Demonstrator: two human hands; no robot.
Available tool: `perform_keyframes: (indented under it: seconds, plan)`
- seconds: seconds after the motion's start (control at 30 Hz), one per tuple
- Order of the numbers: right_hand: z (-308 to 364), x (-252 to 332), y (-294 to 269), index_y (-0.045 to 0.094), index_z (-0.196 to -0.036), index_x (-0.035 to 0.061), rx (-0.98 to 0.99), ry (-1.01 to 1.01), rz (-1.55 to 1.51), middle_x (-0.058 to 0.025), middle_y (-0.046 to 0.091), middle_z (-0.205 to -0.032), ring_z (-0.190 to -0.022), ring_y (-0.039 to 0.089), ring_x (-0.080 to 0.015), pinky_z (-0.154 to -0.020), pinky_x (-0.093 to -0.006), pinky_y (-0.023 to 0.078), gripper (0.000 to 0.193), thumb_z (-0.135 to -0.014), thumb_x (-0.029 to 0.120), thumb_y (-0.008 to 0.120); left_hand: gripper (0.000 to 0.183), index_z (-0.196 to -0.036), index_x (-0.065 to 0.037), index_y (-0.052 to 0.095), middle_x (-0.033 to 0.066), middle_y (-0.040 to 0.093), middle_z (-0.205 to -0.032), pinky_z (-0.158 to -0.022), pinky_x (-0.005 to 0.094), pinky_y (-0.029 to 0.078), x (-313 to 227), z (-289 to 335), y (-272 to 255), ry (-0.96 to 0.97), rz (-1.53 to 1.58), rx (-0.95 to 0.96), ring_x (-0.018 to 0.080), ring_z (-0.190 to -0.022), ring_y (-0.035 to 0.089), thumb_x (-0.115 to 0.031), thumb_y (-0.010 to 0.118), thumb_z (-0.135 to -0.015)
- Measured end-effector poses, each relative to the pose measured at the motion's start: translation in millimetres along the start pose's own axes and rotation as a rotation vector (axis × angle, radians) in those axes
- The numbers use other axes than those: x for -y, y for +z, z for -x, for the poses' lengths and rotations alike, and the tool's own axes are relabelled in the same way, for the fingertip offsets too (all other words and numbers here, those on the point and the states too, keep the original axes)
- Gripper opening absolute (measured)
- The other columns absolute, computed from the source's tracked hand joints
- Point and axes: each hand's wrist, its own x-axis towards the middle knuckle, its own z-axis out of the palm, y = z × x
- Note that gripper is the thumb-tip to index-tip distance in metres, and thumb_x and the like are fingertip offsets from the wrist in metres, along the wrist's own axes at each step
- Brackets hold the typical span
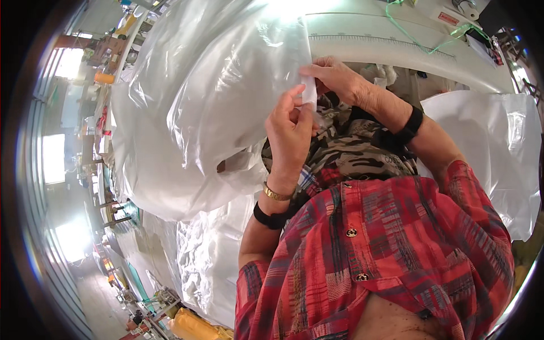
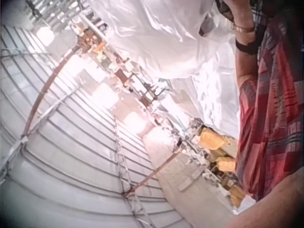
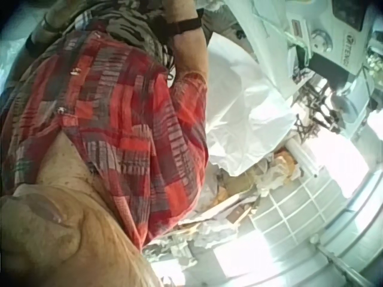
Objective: Sewing large white plastic sheets using an industrial sewing machine.
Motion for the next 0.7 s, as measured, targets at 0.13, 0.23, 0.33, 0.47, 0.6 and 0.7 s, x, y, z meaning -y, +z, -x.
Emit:
perform_keyframes:
  seconds: [0.13,0.23,0.33,0.47,0.6,0.7]
  plan:
    - [-7.5,-9.0,-3.4,0.064,-0.097,0.0005,0.028,0.005,-0.036,-0.0053,0.065,-0.085,-0.072,0.062,-0.0126,-0.066,-0.0272,0.051,0.029,-0.092,0.029,0.061,0.033,-0.116,0.005,0.058,0.0097,0.064,-0.087,-0.055,0.028,0.047,1.2,-0.8,4.0,0.286,-0.303,-0.049,0.0127,-0.063,0.061,-0.001,0.067,-0.085]
    - [-0.5,-1.1,4.3,0.066,-0.097,0.001,0.05,-0.013,-0.13,-0.0043,0.066,-0.086,-0.075,0.063,-0.0124,-0.071,-0.0283,0.052,0.028,-0.094,0.028,0.058,0.033,-0.115,0.005,0.059,0.0129,0.061,-0.091,-0.065,0.0342,0.049,-10.9,0.5,8.9,0.274,-0.362,-0.064,0.0211,-0.074,0.062,-0.003,0.067,-0.084]
    - [3.6,2.2,12.8,0.063,-0.102,-0.0006,0.068,-0.032,-0.18,-0.0071,0.066,-0.09,-0.078,0.064,-0.0156,-0.075,-0.0311,0.053,0.03,-0.094,0.028,0.057,0.029,-0.111,0.003,0.06,0.0152,0.059,-0.096,-0.071,0.0385,0.048,0.1,-5.8,7.0,0.455,-0.572,-0.159,0.0297,-0.082,0.061,-0.002,0.065,-0.083]
    - [15.4,13.0,25.8,0.064,-0.097,-0.0002,0.023,-0.017,-0.284,-0.0046,0.066,-0.089,-0.08,0.063,-0.0124,-0.076,-0.0282,0.051,0.03,-0.097,0.028,0.054,0.026,-0.106,0.003,0.061,0.0153,0.058,-0.094,-0.071,0.0413,0.047,3.5,-10.3,4.1,0.575,-0.671,-0.228,0.0332,-0.086,0.058,0.001,0.063,-0.08]
    - [18.2,12.3,15.5,0.064,-0.094,-0.0012,0.067,-0.084,-0.108,-0.0085,0.066,-0.084,-0.076,0.065,-0.0172,-0.075,-0.035,0.055,0.033,-0.095,0.03,0.055,0.021,-0.096,0.001,0.064,0.0128,0.055,-0.086,-0.069,0.042,0.045,-2.9,-14.5,0.7,0.659,-0.729,-0.208,0.033,-0.08,0.057,0.001,0.061,-0.075]
    - [19.3,35.4,2.7,0.062,-0.076,0.0028,0.04,0.008,0.472,-0.002,0.059,-0.062,-0.059,0.06,-0.0164,-0.057,-0.0355,0.047,0.04,-0.097,0.035,0.053,0.008,-0.079,-0.003,0.06,0.0102,0.05,-0.079,-0.067,0.0403,0.042,-6.6,-19.9,-0.8,0.716,-0.807,-0.098,0.0297,-0.074,0.054,-0.004,0.06,-0.072]
